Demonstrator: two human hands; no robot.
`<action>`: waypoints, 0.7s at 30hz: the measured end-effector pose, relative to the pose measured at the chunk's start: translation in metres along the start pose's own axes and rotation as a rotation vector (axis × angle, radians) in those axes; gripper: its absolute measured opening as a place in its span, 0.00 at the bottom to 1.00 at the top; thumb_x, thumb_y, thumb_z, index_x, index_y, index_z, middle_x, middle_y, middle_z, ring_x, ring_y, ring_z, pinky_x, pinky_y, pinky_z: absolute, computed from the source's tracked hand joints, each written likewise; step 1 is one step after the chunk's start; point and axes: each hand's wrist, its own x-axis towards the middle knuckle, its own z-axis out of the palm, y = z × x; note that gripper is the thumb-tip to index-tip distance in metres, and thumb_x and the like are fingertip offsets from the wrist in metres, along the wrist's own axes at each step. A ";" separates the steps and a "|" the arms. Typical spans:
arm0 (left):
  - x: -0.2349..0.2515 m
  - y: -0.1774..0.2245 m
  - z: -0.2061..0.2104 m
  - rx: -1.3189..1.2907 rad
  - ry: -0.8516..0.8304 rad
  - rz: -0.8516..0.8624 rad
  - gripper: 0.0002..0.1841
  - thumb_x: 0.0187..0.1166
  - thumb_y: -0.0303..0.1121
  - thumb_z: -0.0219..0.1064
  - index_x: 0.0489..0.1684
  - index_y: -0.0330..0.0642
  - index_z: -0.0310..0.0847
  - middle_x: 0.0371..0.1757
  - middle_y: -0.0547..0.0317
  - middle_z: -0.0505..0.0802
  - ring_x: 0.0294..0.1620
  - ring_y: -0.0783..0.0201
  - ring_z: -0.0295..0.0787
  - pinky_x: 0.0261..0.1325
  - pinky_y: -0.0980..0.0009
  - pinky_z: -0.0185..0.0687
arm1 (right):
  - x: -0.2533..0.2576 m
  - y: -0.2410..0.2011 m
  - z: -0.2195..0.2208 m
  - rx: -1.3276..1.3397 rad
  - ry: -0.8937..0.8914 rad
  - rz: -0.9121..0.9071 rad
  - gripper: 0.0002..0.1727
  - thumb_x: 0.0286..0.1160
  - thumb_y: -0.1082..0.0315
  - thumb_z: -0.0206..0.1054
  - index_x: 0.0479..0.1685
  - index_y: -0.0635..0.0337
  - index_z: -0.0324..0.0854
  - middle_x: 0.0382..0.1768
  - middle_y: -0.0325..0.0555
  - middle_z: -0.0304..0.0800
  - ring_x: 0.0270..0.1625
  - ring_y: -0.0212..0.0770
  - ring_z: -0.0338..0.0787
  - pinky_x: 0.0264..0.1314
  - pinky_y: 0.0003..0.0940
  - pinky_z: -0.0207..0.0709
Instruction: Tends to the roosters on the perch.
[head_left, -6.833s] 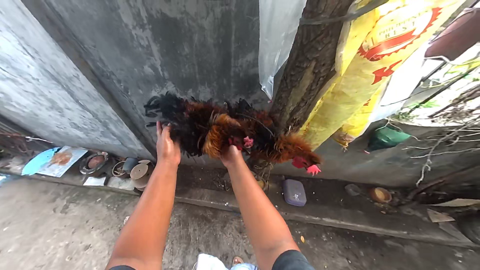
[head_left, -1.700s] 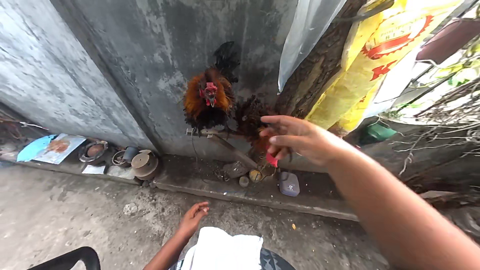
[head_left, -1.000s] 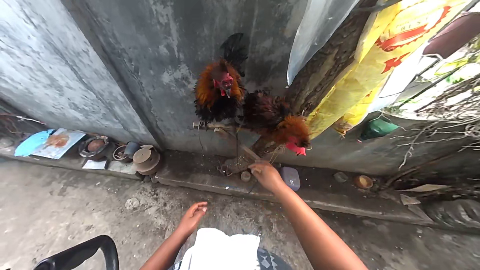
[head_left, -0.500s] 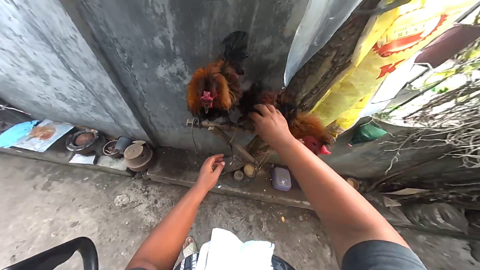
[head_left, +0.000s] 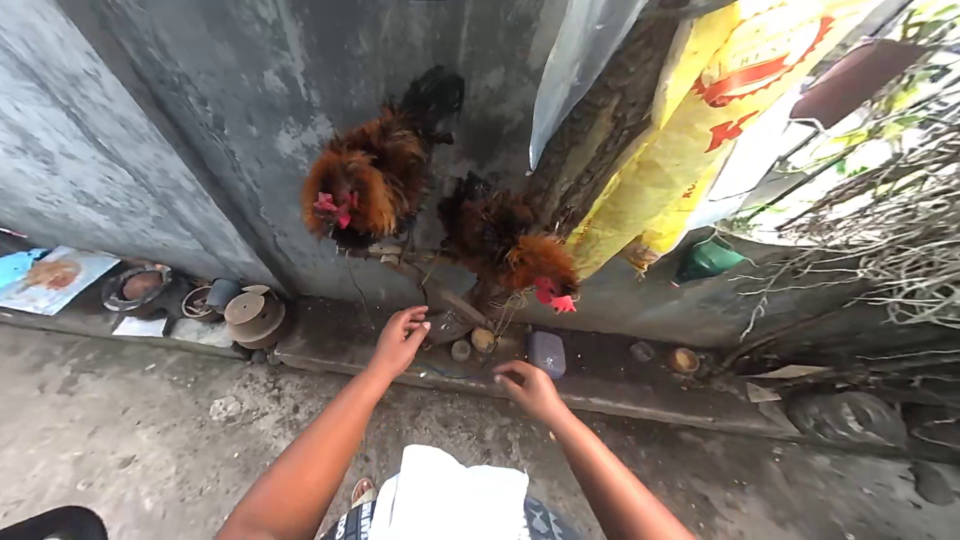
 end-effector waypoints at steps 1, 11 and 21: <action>-0.004 0.000 0.001 -0.009 0.008 -0.003 0.21 0.89 0.34 0.60 0.77 0.34 0.75 0.76 0.40 0.83 0.72 0.54 0.84 0.74 0.61 0.79 | -0.003 0.017 -0.010 0.050 0.058 0.071 0.15 0.83 0.68 0.67 0.60 0.69 0.87 0.56 0.59 0.93 0.55 0.47 0.94 0.66 0.43 0.85; -0.046 -0.039 -0.032 -0.087 0.299 -0.148 0.20 0.91 0.34 0.56 0.75 0.33 0.76 0.70 0.41 0.86 0.65 0.57 0.87 0.68 0.61 0.81 | -0.005 0.037 -0.115 0.236 0.600 0.083 0.17 0.85 0.66 0.65 0.63 0.69 0.83 0.52 0.56 0.91 0.49 0.39 0.92 0.56 0.36 0.86; -0.140 -0.112 -0.019 -0.144 0.299 -0.439 0.21 0.91 0.34 0.55 0.76 0.31 0.74 0.68 0.35 0.86 0.64 0.49 0.87 0.68 0.53 0.82 | 0.032 0.012 -0.013 0.225 -0.066 0.021 0.17 0.84 0.68 0.65 0.65 0.70 0.83 0.60 0.58 0.90 0.57 0.45 0.92 0.65 0.42 0.86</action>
